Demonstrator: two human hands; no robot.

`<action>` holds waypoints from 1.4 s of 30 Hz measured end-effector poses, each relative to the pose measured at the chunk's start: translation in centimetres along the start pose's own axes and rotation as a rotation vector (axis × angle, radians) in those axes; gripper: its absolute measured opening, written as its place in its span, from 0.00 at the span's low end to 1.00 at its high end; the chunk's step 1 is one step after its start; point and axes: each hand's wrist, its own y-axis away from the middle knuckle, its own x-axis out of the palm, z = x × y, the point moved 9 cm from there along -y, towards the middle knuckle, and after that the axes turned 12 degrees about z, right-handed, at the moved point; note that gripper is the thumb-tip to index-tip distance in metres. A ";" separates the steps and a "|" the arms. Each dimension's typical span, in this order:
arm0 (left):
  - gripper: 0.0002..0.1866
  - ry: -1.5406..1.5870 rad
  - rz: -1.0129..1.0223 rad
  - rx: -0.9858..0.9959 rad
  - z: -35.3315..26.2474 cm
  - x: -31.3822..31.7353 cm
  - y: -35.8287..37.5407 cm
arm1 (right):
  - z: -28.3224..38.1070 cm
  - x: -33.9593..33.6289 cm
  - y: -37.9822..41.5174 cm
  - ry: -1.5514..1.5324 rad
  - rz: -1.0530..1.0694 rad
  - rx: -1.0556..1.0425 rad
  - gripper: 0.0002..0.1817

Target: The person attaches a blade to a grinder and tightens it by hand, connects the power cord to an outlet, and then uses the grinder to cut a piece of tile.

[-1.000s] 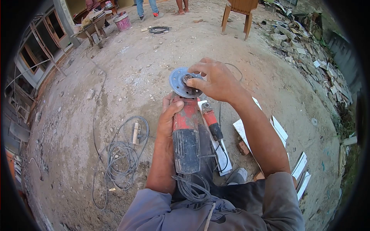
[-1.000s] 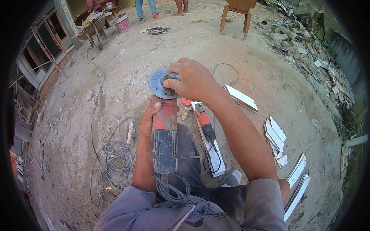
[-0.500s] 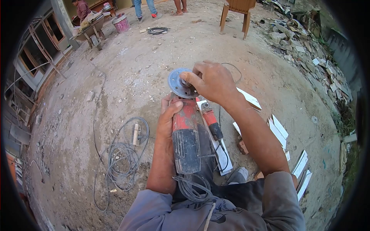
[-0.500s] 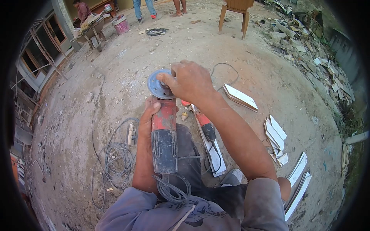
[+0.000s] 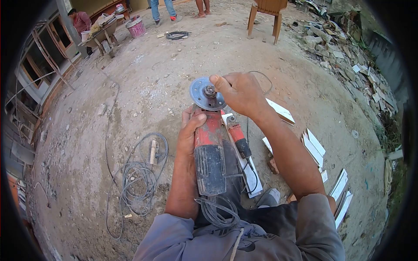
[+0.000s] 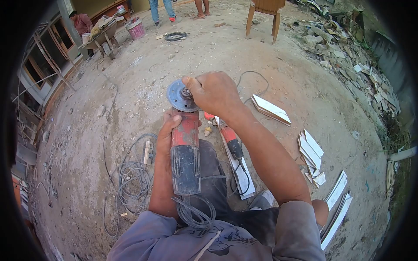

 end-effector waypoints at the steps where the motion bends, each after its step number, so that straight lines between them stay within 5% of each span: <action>1: 0.31 -0.001 -0.004 0.001 -0.1 0.1 0.1 | -0.9 0.3 0.1 -0.070 0.057 0.110 0.23; 7: 0.31 0.009 0.015 -0.004 0.1 0.2 0.0 | 0.9 0.8 0.0 0.172 -0.050 -0.296 0.16; 10: 0.31 0.005 0.016 -0.018 0.0 0.4 -0.1 | 1.1 0.9 -0.4 0.186 -0.052 -0.319 0.16; 16: 0.32 0.001 0.010 -0.025 -0.1 0.4 0.2 | 1.0 0.7 -0.9 0.317 0.072 0.032 0.23; 20: 0.34 0.130 0.033 -0.024 -0.1 0.1 0.2 | -0.5 0.3 -1.0 0.301 -0.023 0.041 0.25; 22: 0.34 0.116 0.032 -0.032 -0.1 0.1 0.3 | 1.1 -0.3 -0.5 0.106 -0.185 -0.302 0.26; 25: 0.33 0.122 0.042 -0.019 -0.2 0.4 0.2 | -0.7 0.2 -0.5 0.138 -0.003 -0.011 0.27; 32: 0.33 0.132 0.048 0.007 -0.3 0.9 0.4 | -0.3 0.1 -0.1 -0.002 -0.045 -0.115 0.29; 34: 0.33 0.141 0.046 0.033 -0.7 0.9 0.3 | -1.8 0.0 0.2 -0.174 0.021 0.110 0.30; 37: 0.33 0.124 0.035 0.003 -0.4 0.9 0.5 | 0.3 -0.4 0.2 -0.016 -0.141 -0.173 0.28; 40: 0.34 0.030 -0.016 0.012 -0.7 0.8 0.5 | -0.8 0.0 0.3 -0.012 -0.036 0.034 0.27; 42: 0.34 0.024 -0.006 0.013 -0.6 0.6 0.5 | -0.2 -0.2 0.4 0.026 -0.077 -0.014 0.28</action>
